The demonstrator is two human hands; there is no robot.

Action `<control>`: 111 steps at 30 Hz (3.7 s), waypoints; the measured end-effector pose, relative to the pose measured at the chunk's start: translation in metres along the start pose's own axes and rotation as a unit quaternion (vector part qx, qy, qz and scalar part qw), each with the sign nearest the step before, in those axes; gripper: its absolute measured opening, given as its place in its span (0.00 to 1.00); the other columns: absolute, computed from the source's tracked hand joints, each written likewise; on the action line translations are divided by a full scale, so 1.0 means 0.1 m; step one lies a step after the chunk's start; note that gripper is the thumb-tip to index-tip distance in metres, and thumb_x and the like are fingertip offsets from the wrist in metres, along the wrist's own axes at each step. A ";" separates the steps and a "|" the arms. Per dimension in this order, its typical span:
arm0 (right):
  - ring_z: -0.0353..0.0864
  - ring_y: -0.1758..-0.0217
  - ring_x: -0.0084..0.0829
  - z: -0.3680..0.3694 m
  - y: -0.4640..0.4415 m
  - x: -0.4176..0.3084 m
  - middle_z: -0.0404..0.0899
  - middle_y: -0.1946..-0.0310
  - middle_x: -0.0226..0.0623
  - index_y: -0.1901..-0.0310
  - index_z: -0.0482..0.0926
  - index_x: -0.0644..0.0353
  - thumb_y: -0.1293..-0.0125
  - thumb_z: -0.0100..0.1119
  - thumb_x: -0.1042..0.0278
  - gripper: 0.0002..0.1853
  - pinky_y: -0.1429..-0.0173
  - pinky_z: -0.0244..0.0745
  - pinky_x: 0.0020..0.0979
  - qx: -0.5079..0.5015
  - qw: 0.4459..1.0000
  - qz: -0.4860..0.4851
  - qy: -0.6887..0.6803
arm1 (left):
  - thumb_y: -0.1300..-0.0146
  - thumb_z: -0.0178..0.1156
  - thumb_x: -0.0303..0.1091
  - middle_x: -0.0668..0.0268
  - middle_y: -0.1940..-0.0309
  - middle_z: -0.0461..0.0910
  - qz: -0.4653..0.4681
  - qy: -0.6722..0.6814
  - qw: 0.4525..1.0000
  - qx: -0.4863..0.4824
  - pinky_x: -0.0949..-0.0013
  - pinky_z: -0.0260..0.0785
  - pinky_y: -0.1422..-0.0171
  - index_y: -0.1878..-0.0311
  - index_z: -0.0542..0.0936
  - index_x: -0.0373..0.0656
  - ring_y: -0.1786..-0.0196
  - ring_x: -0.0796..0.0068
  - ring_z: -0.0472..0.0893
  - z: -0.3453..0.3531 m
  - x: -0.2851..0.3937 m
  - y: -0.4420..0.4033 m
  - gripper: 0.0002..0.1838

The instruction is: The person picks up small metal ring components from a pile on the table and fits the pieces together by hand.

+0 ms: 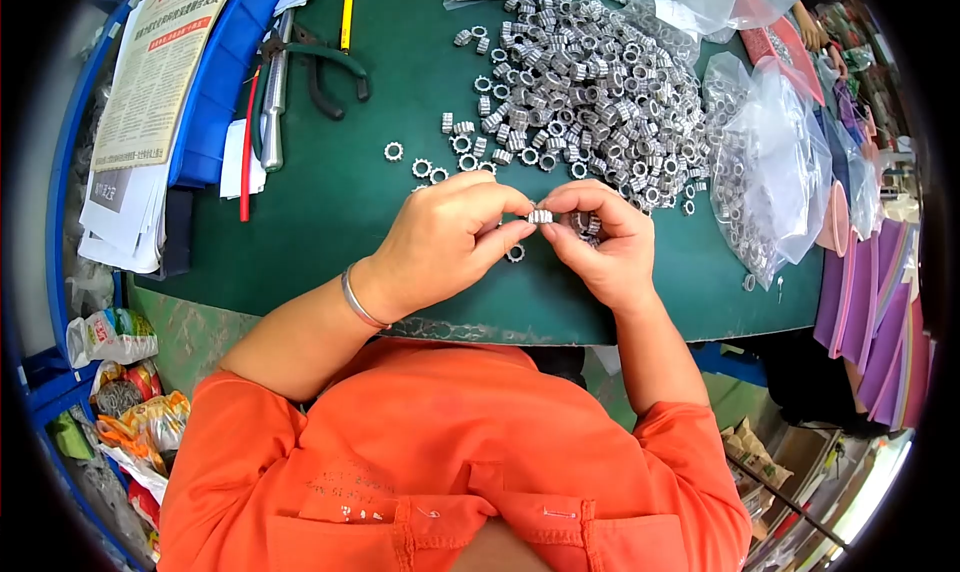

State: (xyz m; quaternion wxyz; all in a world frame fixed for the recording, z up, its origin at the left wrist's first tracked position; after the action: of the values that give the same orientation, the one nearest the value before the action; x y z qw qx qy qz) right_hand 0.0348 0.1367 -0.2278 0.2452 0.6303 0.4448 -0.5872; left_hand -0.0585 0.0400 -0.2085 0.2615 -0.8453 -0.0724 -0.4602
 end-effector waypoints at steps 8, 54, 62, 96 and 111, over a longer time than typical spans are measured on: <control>0.68 0.74 0.15 0.01 0.01 -0.04 0.75 0.69 0.32 0.67 0.76 0.65 0.51 0.62 0.81 0.09 0.72 0.63 0.16 0.002 0.999 -0.036 -0.005 | 0.56 0.63 0.21 0.70 0.87 0.63 0.020 -0.017 0.999 0.025 0.76 0.56 0.79 0.69 0.78 0.40 0.83 0.79 0.63 -0.02 0.05 0.01 0.08; 0.57 0.85 0.14 0.14 0.10 0.25 0.65 0.84 0.25 0.66 0.71 0.60 0.36 0.50 0.66 0.07 0.83 0.51 0.16 -0.064 0.890 0.246 -0.379 | 0.45 0.57 0.22 0.73 0.79 0.72 -0.221 0.281 0.931 0.070 0.84 0.60 0.74 0.65 0.73 0.38 0.76 0.90 0.68 -0.04 -0.36 0.13 0.05; 0.56 0.87 0.14 -0.85 -0.10 -0.27 0.61 0.88 0.22 0.66 0.73 0.60 0.36 0.50 0.62 0.10 0.84 0.50 0.19 0.116 0.958 0.140 -0.222 | 0.35 0.43 0.27 0.67 0.74 0.68 -0.191 0.389 0.897 0.082 0.84 0.56 0.78 0.54 0.65 0.39 0.81 0.87 0.62 -0.04 -0.39 0.06 0.08; 0.72 0.53 0.42 0.14 -0.02 -0.66 0.71 0.56 0.45 0.59 0.73 0.59 0.49 0.56 0.71 0.13 0.52 0.70 0.37 -0.179 0.904 -0.263 0.284 | 0.34 0.44 0.34 0.68 0.82 0.68 -0.212 0.424 0.872 0.121 0.82 0.52 0.82 0.64 0.67 0.41 0.85 0.85 0.60 -0.12 -0.53 0.04 0.07; 0.68 0.48 0.36 0.35 0.06 -0.24 0.70 0.54 0.37 0.57 0.74 0.59 0.46 0.54 0.70 0.13 0.48 0.63 0.36 -0.153 0.906 -0.184 0.350 | 0.36 0.45 0.29 0.69 0.74 0.68 -0.241 0.443 0.852 0.139 0.83 0.48 0.83 0.62 0.68 0.42 0.84 0.86 0.60 -0.14 -0.54 0.06 0.03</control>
State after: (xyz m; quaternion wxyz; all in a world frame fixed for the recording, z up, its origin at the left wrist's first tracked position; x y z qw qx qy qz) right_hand 0.0235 0.0976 -0.2124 0.0545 0.6576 0.6940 -0.2881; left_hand -0.0972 0.0343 -0.2486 0.2619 -0.4625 -0.2136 -0.8197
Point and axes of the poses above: each hand's wrist, its own y-axis away from the middle knuckle, its own z-axis out of the palm, x = y × z, the point moved 8 cm from there along -y, towards the middle knuckle
